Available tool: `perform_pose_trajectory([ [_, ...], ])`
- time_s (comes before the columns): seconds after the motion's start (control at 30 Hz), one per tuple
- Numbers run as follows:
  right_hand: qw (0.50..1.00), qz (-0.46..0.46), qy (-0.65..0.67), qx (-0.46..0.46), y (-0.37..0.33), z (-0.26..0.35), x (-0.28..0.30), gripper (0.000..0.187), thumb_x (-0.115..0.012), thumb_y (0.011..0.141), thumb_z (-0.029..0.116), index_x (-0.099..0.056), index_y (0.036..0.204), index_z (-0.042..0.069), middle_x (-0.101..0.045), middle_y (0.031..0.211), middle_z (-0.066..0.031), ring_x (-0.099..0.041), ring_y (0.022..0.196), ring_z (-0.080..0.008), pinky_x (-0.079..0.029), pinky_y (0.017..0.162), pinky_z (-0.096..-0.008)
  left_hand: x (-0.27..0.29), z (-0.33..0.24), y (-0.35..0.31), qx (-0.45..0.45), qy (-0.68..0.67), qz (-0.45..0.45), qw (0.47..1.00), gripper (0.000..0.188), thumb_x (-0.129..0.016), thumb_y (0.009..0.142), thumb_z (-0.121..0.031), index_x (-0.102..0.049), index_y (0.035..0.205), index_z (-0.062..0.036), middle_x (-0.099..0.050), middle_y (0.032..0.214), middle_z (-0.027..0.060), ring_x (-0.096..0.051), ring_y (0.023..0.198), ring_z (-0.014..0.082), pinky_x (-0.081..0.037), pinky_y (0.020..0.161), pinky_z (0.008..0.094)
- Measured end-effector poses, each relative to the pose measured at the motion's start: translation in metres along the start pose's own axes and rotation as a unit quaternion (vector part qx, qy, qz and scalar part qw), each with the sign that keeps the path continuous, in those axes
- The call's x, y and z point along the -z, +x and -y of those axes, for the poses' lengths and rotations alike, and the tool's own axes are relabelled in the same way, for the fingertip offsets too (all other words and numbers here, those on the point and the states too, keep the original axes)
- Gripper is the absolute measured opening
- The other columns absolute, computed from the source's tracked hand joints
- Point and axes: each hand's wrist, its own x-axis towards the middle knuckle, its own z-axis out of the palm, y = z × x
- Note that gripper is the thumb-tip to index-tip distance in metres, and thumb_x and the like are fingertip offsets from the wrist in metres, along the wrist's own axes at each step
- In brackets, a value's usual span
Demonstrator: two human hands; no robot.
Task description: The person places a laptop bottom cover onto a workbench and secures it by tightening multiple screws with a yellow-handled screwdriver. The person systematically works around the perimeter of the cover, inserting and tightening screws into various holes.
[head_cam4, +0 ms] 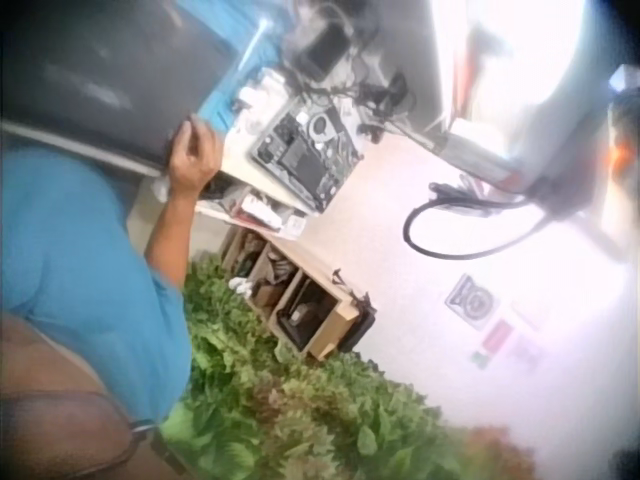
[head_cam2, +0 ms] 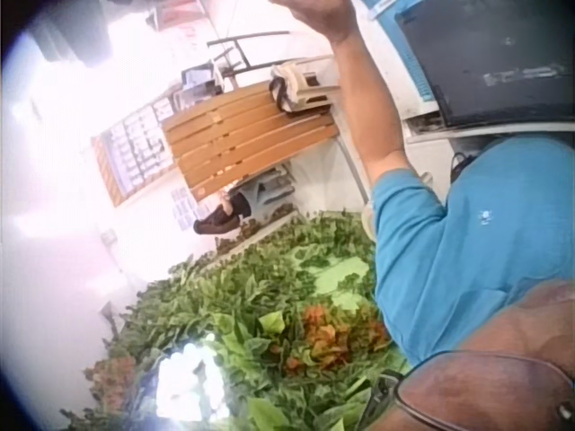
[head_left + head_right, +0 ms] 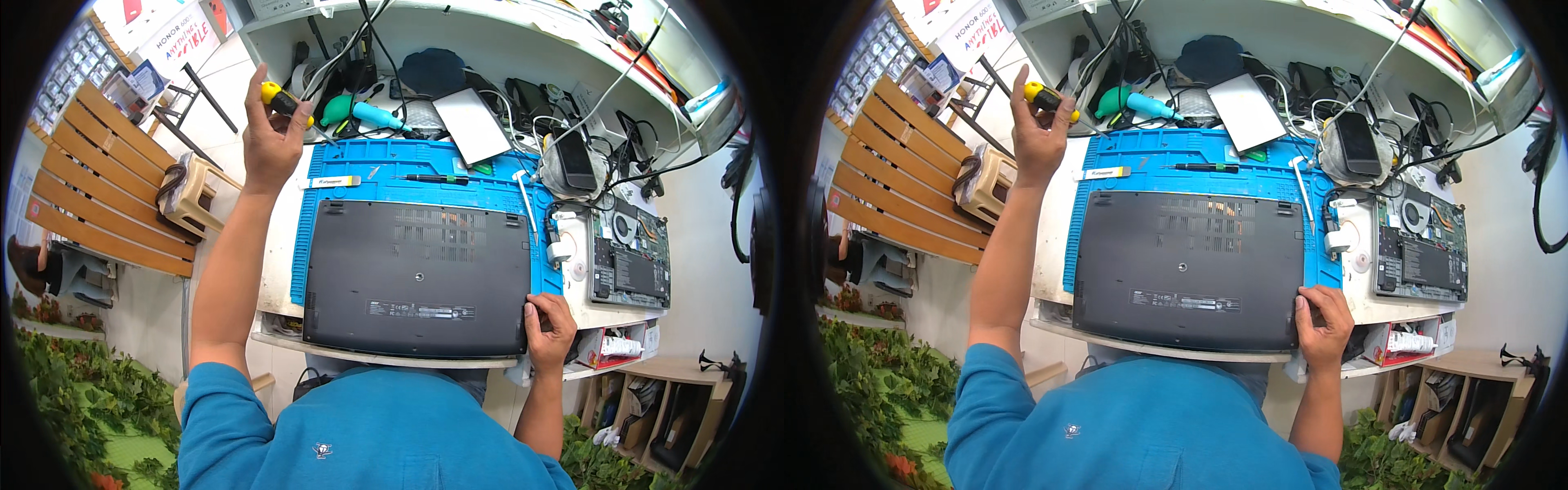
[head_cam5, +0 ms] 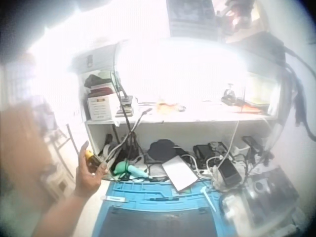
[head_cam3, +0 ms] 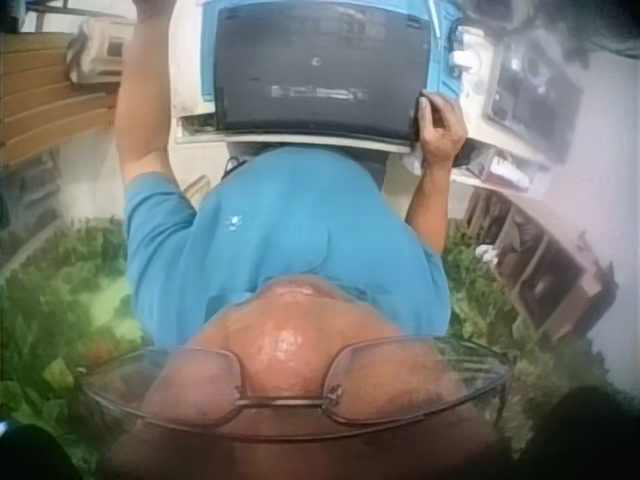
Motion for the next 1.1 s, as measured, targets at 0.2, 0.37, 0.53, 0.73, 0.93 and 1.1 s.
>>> perform_pose_trajectory([
  [0.2, 1.0, -0.005, -0.006, 0.013, 0.0, -0.003, -0.001, 0.016, -0.08, 0.092, -0.006, -0.082, 0.107, -0.002, -0.074, 0.099, -0.011, -0.068, 0.085, -0.0184, -0.052, 0.072, -0.0287, -0.009, 0.019, -0.011, -0.004, 0.039, 0.003, 0.999, 0.084, -0.078, 0.108, -0.014, -0.026, 0.174, -0.0154, -0.07, 0.116, 0.0135, -0.077, 0.102, 0.0193, -0.066, 0.093, 0.0326],
  [0.37, 1.0, -0.001, -0.006, 0.007, -0.001, -0.003, 0.0, 0.016, -0.08, 0.092, -0.006, -0.082, 0.107, -0.002, -0.074, 0.099, -0.0104, -0.068, 0.085, -0.0173, -0.052, 0.072, -0.0276, -0.011, 0.023, -0.013, 0.0, 0.051, 0.011, 0.999, 0.083, -0.077, 0.109, -0.015, -0.026, 0.174, -0.0158, -0.07, 0.114, 0.0139, -0.078, 0.101, 0.0186, -0.066, 0.091, 0.0308],
  [0.53, 1.0, -0.005, 0.01, 0.009, -0.001, -0.004, -0.002, 0.016, -0.08, 0.093, -0.005, -0.082, 0.108, -0.002, -0.074, 0.099, -0.01, -0.068, 0.086, -0.0174, -0.052, 0.073, -0.0275, -0.01, 0.029, -0.012, 0.001, 0.043, 0.006, 0.999, 0.082, -0.077, 0.109, -0.016, -0.026, 0.174, -0.0152, -0.07, 0.114, 0.0132, -0.078, 0.101, 0.0193, -0.067, 0.091, 0.0317],
  [0.73, 1.0, 0.013, 0.007, 0.002, 0.002, -0.002, 0.002, 0.013, -0.08, 0.093, -0.005, -0.08, 0.106, -0.003, -0.074, 0.097, -0.0099, -0.068, 0.085, -0.0174, -0.052, 0.074, -0.0279, -0.008, 0.02, -0.007, -0.011, 0.036, -0.006, 0.999, 0.083, -0.078, 0.108, -0.016, -0.026, 0.174, -0.0143, -0.071, 0.115, 0.0136, -0.078, 0.101, 0.0202, -0.067, 0.09, 0.0331],
  [0.93, 0.999, 0.038, 0.012, -0.025, 0.01, 0.005, 0.005, 0.01, -0.08, 0.093, -0.003, -0.078, 0.103, -0.002, -0.074, 0.095, -0.0103, -0.068, 0.083, -0.0182, -0.052, 0.074, -0.0291, 0.002, -0.014, -0.008, 0.001, 0.002, -0.019, 1.0, 0.083, -0.079, 0.108, -0.016, -0.028, 0.174, -0.0128, -0.069, 0.12, 0.012, -0.074, 0.104, 0.018, -0.066, 0.09, 0.0323],
  [1.1, 0.999, 0.03, -0.007, -0.016, 0.008, 0.008, 0.003, 0.009, -0.079, 0.094, -0.003, -0.078, 0.102, -0.001, -0.075, 0.097, -0.0117, -0.07, 0.085, -0.0216, -0.055, 0.076, -0.0318, 0.01, -0.053, -0.021, -0.047, -0.05, -0.02, 0.997, 0.083, -0.078, 0.106, -0.009, -0.027, 0.172, -0.0105, -0.07, 0.111, 0.0105, -0.073, 0.096, 0.0136, -0.066, 0.087, 0.0284],
])
